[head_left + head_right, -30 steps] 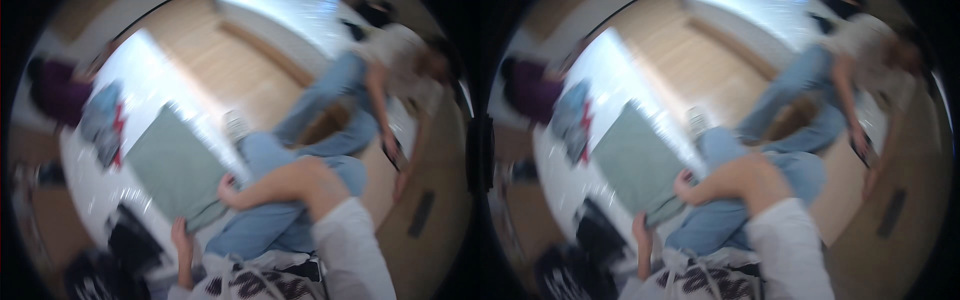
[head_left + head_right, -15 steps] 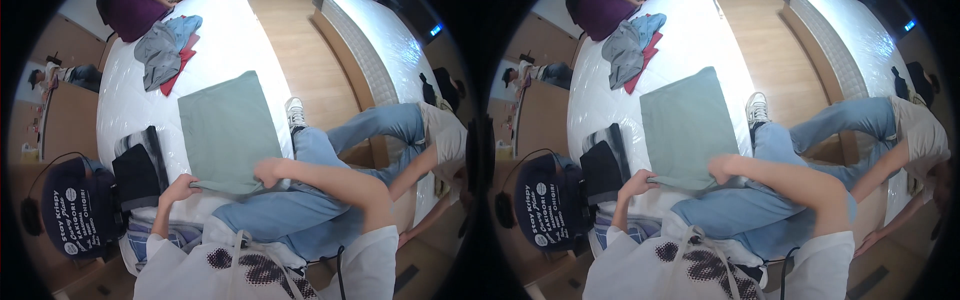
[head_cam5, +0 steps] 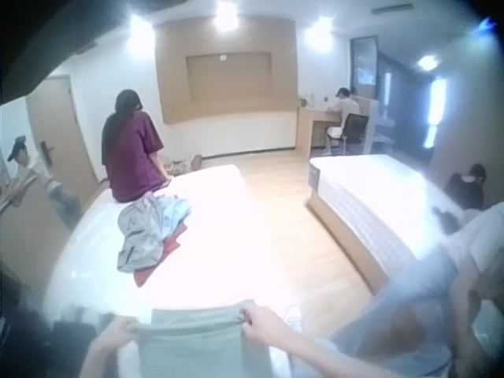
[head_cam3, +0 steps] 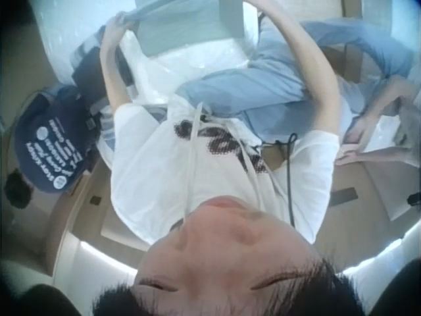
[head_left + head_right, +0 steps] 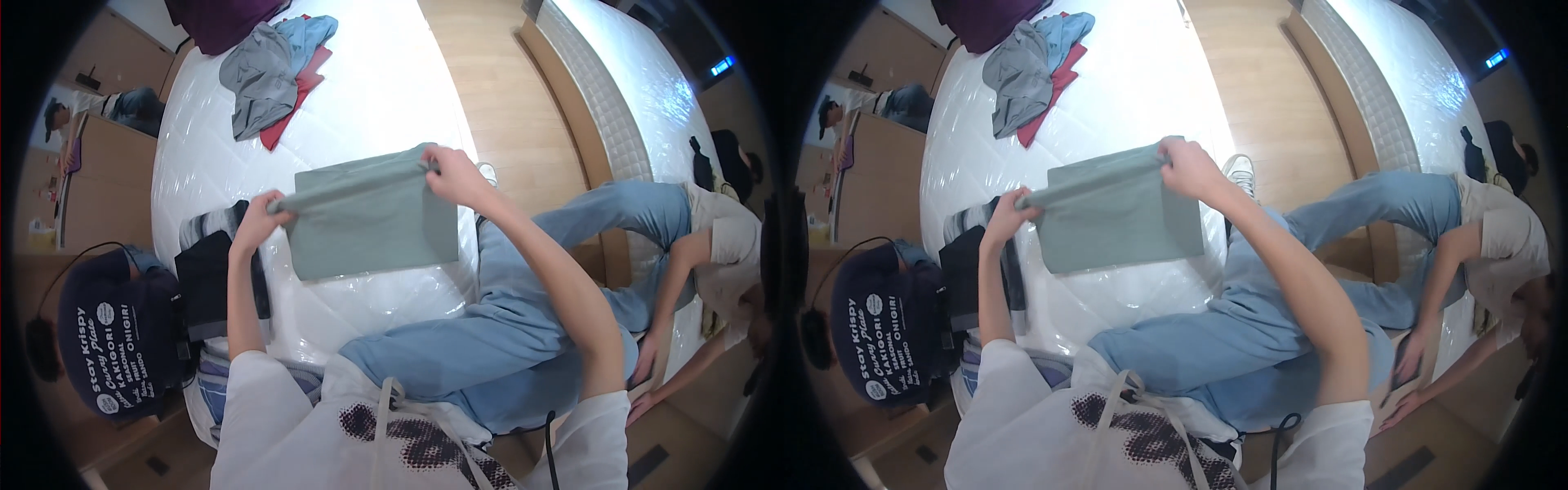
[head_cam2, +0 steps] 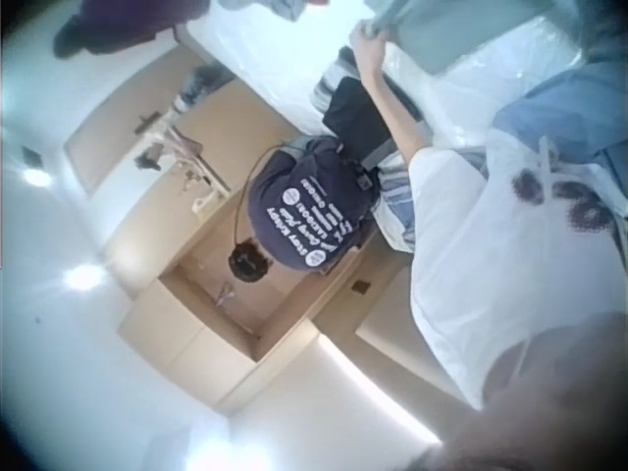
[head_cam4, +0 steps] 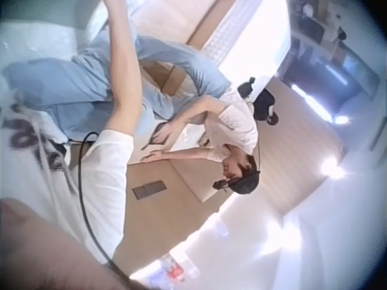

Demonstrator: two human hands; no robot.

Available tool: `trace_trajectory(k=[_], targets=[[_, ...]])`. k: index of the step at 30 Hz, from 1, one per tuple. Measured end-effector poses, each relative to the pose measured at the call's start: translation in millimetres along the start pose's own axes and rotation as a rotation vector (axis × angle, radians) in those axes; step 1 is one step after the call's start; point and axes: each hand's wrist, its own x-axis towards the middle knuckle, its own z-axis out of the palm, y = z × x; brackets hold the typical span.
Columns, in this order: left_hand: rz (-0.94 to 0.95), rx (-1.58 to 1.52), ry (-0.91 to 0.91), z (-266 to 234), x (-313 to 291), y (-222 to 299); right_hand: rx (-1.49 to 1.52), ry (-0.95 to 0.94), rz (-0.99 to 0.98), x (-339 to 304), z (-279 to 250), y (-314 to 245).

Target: The person folds a green t-shirt, a pair of grey shorts, and a blue t-shirt by hand on a bed.

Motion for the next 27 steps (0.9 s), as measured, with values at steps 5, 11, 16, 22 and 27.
trace_trajectory(k=[5,11,16,22,27], targets=[[-0.022,0.123,0.747,31,74,-64,-0.547,0.267,0.009,16,29,21],[0.257,0.523,0.578,148,43,-24,-0.311,-0.055,0.329,-18,59,68],[0.05,0.628,0.519,177,10,-18,-0.017,-0.037,0.47,1,59,98],[-0.036,0.614,0.543,191,-12,-21,0.004,-0.168,0.477,-2,52,89],[-0.125,0.666,0.578,201,-15,-15,0.052,-0.243,0.543,-15,40,72]])
